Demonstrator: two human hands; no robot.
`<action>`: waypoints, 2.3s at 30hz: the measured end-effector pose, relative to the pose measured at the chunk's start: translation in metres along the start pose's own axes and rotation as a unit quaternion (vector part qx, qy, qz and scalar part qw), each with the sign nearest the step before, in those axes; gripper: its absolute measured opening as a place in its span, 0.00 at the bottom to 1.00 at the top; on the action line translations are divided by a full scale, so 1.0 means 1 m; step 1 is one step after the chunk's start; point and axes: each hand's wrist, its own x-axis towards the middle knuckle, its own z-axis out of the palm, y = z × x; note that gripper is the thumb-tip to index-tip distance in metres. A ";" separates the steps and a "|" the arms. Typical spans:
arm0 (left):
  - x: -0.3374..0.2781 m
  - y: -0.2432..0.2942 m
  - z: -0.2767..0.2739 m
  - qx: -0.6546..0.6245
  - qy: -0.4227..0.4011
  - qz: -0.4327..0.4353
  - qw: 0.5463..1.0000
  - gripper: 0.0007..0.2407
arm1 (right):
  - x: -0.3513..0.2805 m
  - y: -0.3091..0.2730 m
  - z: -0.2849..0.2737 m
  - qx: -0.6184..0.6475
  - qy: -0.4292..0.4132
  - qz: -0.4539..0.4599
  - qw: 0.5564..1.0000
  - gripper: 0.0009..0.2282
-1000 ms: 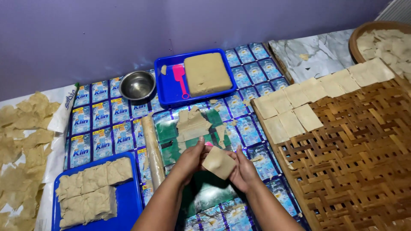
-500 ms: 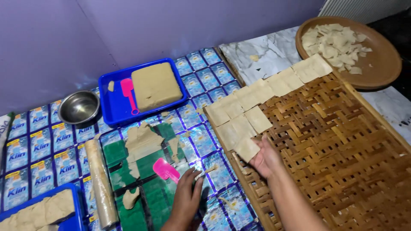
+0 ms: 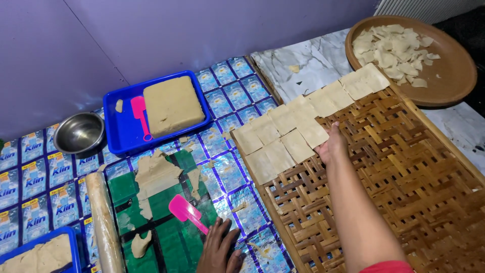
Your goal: The person is flattening pieces of dough with a rolling pin and cutting them into squares using a plastic scraper.
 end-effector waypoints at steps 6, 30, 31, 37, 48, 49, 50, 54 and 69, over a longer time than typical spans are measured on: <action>0.000 0.000 -0.002 -0.010 -0.001 0.007 1.000 0.21 | 0.009 0.012 -0.011 0.021 -0.003 -0.013 1.000 0.29; 0.003 0.018 -0.024 -0.073 0.006 -0.020 0.997 0.21 | -0.022 0.008 -0.029 -0.127 0.034 -0.084 0.988 0.30; 0.004 0.019 -0.026 -0.073 0.008 -0.021 0.997 0.21 | -0.036 0.020 -0.032 -0.128 0.032 -0.085 0.988 0.30; 0.009 0.031 -0.058 -0.283 0.051 -0.061 0.956 0.20 | -0.136 0.148 0.014 -0.351 -0.003 -0.381 0.855 0.05; -0.028 -0.052 -0.139 0.141 0.312 -0.185 0.921 0.18 | -0.229 0.291 0.092 -0.590 -0.219 -0.526 0.572 0.09; -0.033 -0.064 -0.143 0.143 0.317 -0.189 0.918 0.18 | -0.224 0.290 0.094 -0.588 -0.224 -0.529 0.569 0.09; -0.039 -0.075 -0.147 0.138 0.327 -0.198 0.914 0.19 | -0.219 0.289 0.095 -0.619 -0.232 -0.507 0.554 0.09; -0.049 -0.100 -0.160 0.106 0.336 -0.210 0.912 0.20 | -0.225 0.240 0.106 -0.659 -0.286 -0.316 0.621 0.04; 0.026 -0.132 -0.223 0.037 0.060 -0.252 0.965 0.17 | -0.128 0.163 0.200 -0.659 -0.234 -0.309 0.645 0.10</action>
